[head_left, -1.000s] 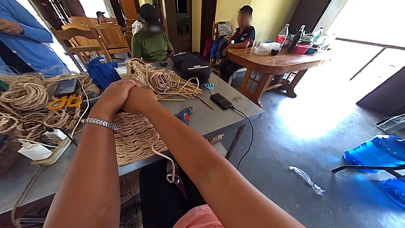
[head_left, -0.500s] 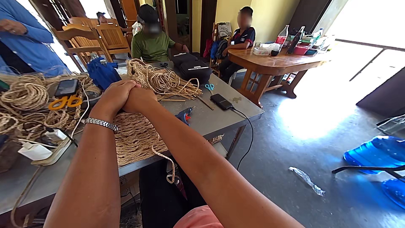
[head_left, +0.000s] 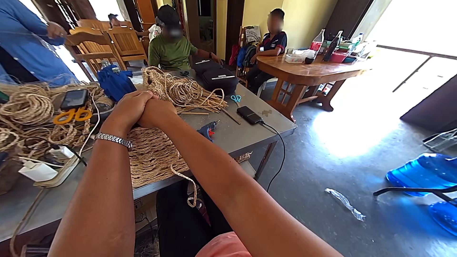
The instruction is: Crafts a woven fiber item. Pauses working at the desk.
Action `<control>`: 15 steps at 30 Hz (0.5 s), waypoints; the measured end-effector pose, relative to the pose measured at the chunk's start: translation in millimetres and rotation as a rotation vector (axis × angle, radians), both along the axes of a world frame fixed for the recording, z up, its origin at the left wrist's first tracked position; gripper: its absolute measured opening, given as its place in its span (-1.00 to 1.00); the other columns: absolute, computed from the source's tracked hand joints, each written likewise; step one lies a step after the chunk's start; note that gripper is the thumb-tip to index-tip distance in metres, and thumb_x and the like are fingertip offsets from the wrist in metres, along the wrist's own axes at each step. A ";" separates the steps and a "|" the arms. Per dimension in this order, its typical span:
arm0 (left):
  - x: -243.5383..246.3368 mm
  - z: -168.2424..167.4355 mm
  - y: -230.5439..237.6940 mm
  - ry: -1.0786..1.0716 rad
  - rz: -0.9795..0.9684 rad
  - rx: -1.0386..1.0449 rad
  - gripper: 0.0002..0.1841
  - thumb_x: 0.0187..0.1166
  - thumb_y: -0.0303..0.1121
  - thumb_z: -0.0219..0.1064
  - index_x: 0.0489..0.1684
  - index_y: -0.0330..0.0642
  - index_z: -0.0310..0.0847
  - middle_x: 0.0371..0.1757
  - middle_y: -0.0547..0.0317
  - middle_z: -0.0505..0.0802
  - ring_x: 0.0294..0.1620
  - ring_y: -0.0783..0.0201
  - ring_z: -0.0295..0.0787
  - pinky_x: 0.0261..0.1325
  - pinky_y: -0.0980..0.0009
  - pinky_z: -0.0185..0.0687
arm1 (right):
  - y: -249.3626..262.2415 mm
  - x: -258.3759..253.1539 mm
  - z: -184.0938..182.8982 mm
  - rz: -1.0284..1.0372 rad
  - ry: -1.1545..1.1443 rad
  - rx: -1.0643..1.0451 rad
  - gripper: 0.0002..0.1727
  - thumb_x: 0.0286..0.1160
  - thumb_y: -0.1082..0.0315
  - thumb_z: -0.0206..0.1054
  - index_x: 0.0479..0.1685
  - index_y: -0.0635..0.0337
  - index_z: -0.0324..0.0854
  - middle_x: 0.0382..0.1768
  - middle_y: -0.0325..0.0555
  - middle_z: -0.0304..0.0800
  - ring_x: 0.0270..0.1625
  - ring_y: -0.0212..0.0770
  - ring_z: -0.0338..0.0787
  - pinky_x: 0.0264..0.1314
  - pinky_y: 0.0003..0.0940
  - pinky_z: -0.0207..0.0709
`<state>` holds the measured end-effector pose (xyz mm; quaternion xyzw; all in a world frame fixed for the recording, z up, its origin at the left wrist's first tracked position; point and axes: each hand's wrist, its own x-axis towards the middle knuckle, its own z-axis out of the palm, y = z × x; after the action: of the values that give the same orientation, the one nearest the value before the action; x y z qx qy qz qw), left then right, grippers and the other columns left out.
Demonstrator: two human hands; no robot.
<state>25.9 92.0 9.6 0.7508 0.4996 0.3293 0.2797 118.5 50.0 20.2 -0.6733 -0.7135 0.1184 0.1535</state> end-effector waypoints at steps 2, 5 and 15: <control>-0.9 -0.2 1.4 0.003 -0.005 0.000 -0.49 0.87 0.04 -0.13 0.22 0.00 0.74 0.37 0.01 0.74 0.48 0.06 0.57 0.45 -0.24 0.33 | 0.1 -0.3 0.1 -0.005 0.002 -0.002 -0.52 0.57 -0.01 0.34 -0.03 0.32 0.70 0.07 0.16 0.79 0.17 0.13 0.78 -0.02 0.29 0.57; -1.3 -1.0 3.4 0.001 -0.011 0.004 -0.50 0.87 0.02 -0.13 0.22 0.00 0.74 0.34 -0.01 0.75 0.44 0.05 0.60 0.42 -0.25 0.34 | 0.5 -0.2 -0.7 -0.006 0.006 -0.003 -0.52 0.58 -0.02 0.33 -0.04 0.32 0.71 0.07 0.17 0.79 0.16 0.14 0.79 -0.02 0.31 0.56; -1.5 -2.5 2.4 -0.009 -0.007 -0.001 -0.49 0.86 0.04 -0.12 0.19 0.00 0.76 0.36 -0.01 0.74 0.48 0.04 0.58 0.45 -0.26 0.33 | 1.6 0.0 -3.3 -0.001 0.020 0.008 -0.54 0.56 -0.02 0.34 -0.08 0.30 0.71 0.03 0.14 0.81 0.13 0.11 0.80 -0.06 0.28 0.57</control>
<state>24.4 94.4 7.0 0.7508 0.4959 0.3315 0.2836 118.5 51.6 16.9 -0.6717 -0.7121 0.1221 0.1635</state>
